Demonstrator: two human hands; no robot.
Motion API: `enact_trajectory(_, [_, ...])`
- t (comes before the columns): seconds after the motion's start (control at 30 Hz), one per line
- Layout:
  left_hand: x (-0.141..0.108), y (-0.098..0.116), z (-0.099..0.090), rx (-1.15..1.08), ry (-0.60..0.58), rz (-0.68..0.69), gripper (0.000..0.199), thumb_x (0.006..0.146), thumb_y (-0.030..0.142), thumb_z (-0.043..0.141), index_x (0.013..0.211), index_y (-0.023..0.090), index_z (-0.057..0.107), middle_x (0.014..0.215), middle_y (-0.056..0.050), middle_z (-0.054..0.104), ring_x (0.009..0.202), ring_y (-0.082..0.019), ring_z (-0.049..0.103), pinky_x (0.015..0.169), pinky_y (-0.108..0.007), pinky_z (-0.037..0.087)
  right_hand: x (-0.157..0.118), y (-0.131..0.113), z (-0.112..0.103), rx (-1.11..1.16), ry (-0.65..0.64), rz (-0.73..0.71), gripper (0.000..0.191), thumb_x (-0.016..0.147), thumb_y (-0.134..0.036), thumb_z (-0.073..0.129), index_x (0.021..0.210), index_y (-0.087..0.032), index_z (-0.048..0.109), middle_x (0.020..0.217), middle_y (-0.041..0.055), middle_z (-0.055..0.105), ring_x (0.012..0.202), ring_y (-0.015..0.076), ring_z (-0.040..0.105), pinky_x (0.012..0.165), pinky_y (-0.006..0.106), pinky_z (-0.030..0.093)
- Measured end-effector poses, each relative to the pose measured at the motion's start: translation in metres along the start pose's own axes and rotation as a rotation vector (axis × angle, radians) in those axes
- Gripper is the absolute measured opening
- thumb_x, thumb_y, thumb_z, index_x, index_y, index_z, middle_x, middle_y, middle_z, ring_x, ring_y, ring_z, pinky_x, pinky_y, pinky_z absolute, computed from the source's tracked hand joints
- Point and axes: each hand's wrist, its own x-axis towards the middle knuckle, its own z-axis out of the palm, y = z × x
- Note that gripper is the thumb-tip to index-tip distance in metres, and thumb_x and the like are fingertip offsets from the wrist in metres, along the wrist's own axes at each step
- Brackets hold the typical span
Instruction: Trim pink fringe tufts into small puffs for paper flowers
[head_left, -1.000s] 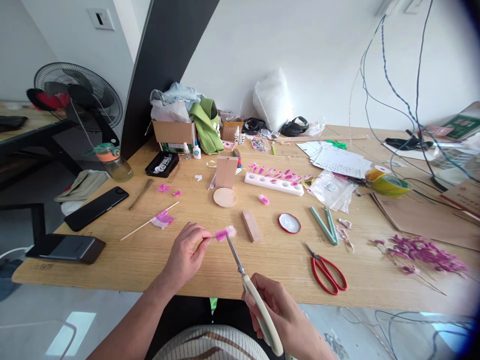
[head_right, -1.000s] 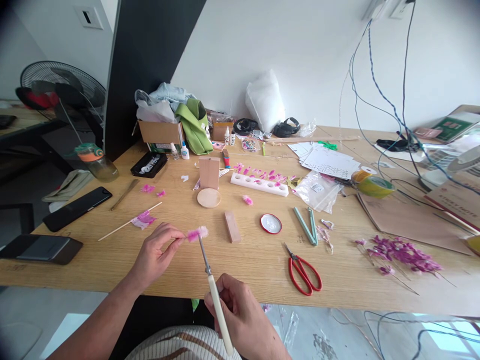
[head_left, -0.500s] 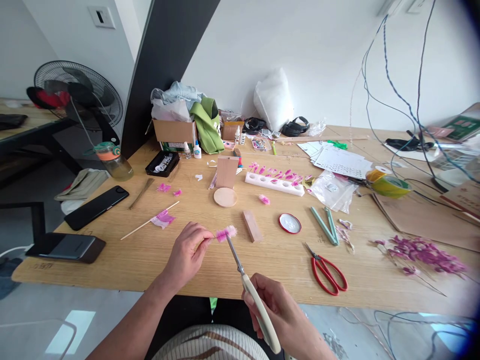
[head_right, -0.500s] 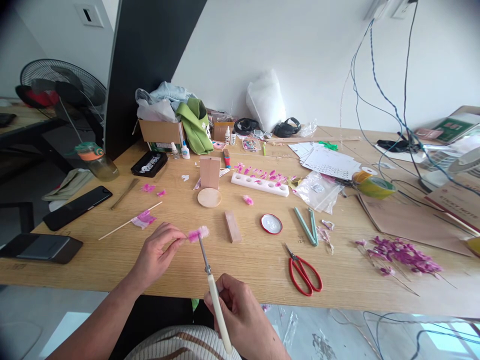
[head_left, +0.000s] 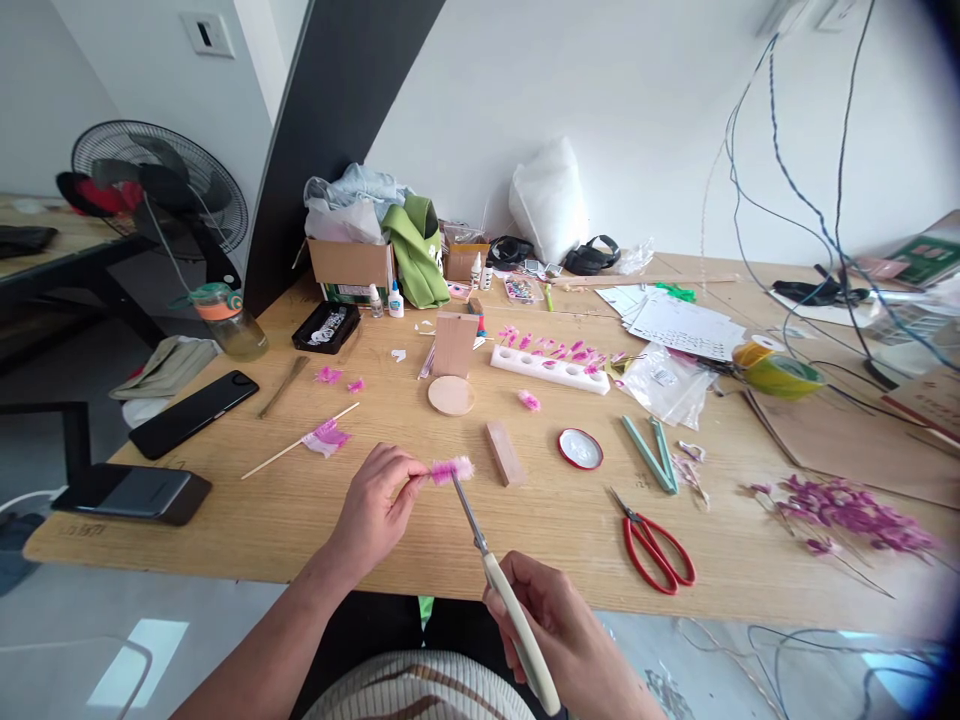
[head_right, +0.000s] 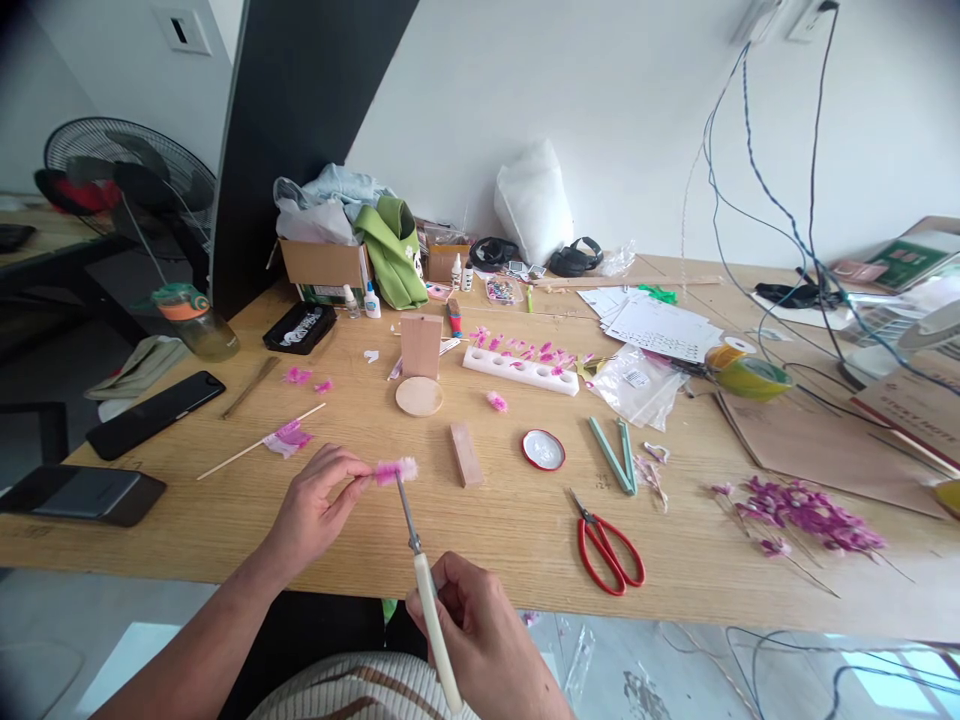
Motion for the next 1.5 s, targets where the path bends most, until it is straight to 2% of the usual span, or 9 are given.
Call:
enact_trajectory(0.77, [0.000, 0.004, -0.002, -0.045, -0.040, 0.077, 0.017, 0.089, 0.005, 0.051, 0.086, 0.019, 0.060, 0.078, -0.003, 0.061, 0.082, -0.018, 0.050, 0.073, -0.031, 0.043, 0.000, 0.001, 0.000, 0.033, 0.002, -0.022, 0.024, 0.088, -0.036, 0.056, 0.073, -0.019, 0.047, 0.060, -0.0062, 0.043, 0.052, 0.0079, 0.041, 0.049, 0.022, 0.028])
enact_trajectory(1.33, [0.003, 0.004, -0.006, -0.061, -0.023, -0.001, 0.016, 0.092, 0.012, 0.049, 0.085, 0.020, 0.061, 0.077, -0.003, 0.062, 0.081, -0.019, 0.052, 0.073, -0.033, 0.045, -0.004, 0.005, 0.006, 0.027, 0.035, -0.047, 0.041, 0.089, -0.056, 0.050, 0.071, -0.020, 0.044, 0.056, -0.0066, 0.039, 0.052, 0.0084, 0.035, 0.050, 0.024, 0.026])
enact_trajectory(1.5, [0.000, 0.002, -0.004, -0.064, -0.028, -0.014, 0.017, 0.092, 0.012, 0.048, 0.085, 0.020, 0.061, 0.077, -0.004, 0.062, 0.081, -0.019, 0.052, 0.073, -0.033, 0.044, -0.005, 0.005, 0.013, 0.065, 0.131, -0.064, 0.048, 0.082, -0.065, 0.052, 0.066, -0.021, 0.042, 0.058, -0.0056, 0.039, 0.054, 0.0090, 0.034, 0.049, 0.024, 0.025])
